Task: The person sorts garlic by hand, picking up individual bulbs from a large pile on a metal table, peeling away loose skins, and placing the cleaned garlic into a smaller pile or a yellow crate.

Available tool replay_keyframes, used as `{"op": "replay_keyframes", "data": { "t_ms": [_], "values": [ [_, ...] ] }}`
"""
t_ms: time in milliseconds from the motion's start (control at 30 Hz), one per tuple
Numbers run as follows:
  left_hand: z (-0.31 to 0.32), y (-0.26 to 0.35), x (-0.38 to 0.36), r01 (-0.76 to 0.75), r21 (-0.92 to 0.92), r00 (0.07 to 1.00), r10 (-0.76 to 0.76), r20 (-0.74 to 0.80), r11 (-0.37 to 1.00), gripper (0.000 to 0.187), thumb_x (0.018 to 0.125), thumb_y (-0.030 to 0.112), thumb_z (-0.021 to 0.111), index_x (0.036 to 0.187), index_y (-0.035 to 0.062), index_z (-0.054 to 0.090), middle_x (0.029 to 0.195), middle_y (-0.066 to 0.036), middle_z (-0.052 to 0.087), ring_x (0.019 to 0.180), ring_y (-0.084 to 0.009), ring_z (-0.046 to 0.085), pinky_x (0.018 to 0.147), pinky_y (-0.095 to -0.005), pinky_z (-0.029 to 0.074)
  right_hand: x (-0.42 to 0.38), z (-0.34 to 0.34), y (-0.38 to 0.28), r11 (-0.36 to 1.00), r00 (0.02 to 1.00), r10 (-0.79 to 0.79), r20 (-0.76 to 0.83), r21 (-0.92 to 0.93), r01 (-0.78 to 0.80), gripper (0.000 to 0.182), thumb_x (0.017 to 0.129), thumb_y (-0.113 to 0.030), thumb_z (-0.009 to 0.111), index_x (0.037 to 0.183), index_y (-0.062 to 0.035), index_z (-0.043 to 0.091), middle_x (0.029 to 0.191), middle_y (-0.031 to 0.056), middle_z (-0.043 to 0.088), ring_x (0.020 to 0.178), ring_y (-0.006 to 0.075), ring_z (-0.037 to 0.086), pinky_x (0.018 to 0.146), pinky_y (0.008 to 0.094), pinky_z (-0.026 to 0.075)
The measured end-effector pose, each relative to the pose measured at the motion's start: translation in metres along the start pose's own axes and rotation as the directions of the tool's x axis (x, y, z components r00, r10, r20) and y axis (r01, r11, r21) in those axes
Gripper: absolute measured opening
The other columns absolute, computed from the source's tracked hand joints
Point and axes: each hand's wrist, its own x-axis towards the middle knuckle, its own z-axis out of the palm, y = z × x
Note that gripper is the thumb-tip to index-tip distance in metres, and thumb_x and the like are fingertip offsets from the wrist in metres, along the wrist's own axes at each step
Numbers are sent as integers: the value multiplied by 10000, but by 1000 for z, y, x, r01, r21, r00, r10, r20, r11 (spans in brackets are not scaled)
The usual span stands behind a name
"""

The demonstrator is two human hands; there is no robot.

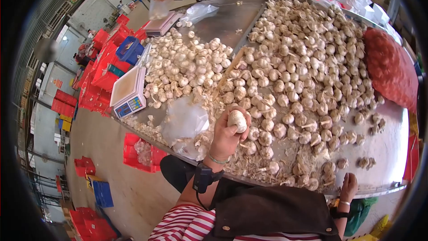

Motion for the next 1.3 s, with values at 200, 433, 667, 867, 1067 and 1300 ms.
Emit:
{"op": "replay_keyframes", "data": {
  "t_ms": [200, 433, 667, 867, 1067, 1300],
  "values": [
    [35, -26, -20, 204, 266, 977, -178, -119, 942, 397, 766, 155, 613, 1131, 27, 524, 928, -72, 592, 672, -95, 514, 567, -221, 422, -2, -1, -5, 985, 998, -29, -57, 170, 38, 162, 930, -153, 591, 942, -2, 649, 792, 140, 648, 684, 224, 610, 647, 342, 482],
    [103, -108, -18, -12, 834, 806, -488, 335, 552, 604, 784, 61, 771, 1304, -3, 469, 1168, -86, 508, 1005, -152, 600, 836, -283, 538, -20, -7, -158, 371, 828, -367, 425, 883, -288, 449, 972, -185, 533, 1383, -43, 419, 1207, 92, 590, 1024, 142, 596, 814, 286, 509],
    [112, -124, -4, -159, 835, 738, -498, 455, 528, 686, 800, 251, 776, 1364, 37, 449, 1326, -162, 457, 1113, -252, 574, 941, -388, 503, -20, -45, -130, 287, 856, -71, 512, 832, -474, 211, 904, -152, 666, 1087, -64, 611, 920, -1, 631, 797, 99, 605, 690, 240, 507],
    [-7, -129, 26, -154, 930, 954, -296, 51, -334, 681, 795, 391, 737, 1354, 95, 486, 1453, -206, 304, 1359, -405, 287, 1098, -578, 244, -51, -150, -4, 994, 870, 79, 487, 28, -106, 436, 734, -244, 779, 1083, -29, 633, 907, 127, 665, 834, 267, 650, 772, 340, 518],
    [-9, -143, 43, 72, 886, 958, -215, -189, -459, 845, 803, 451, 718, 1473, 124, 319, 1580, -192, -12, 1450, -391, 102, 1050, -729, 144, 31, -139, -76, 989, 984, -9, 177, 145, -17, 350, 760, -140, 747, 1065, -13, 633, 980, 173, 654, 906, 339, 635, 792, 393, 512],
    [-30, -147, 40, 154, 899, 970, -109, -216, -409, 829, 755, 502, 742, 1409, 132, 391, 1548, -151, 208, 1428, -357, 209, 1084, -688, 91, 218, 44, -163, 784, 778, -581, 238, -91, 614, 395, 755, -58, 630, 1148, -62, 599, 1128, 151, 586, 1015, 338, 581, 868, 405, 486]
  ]
}}
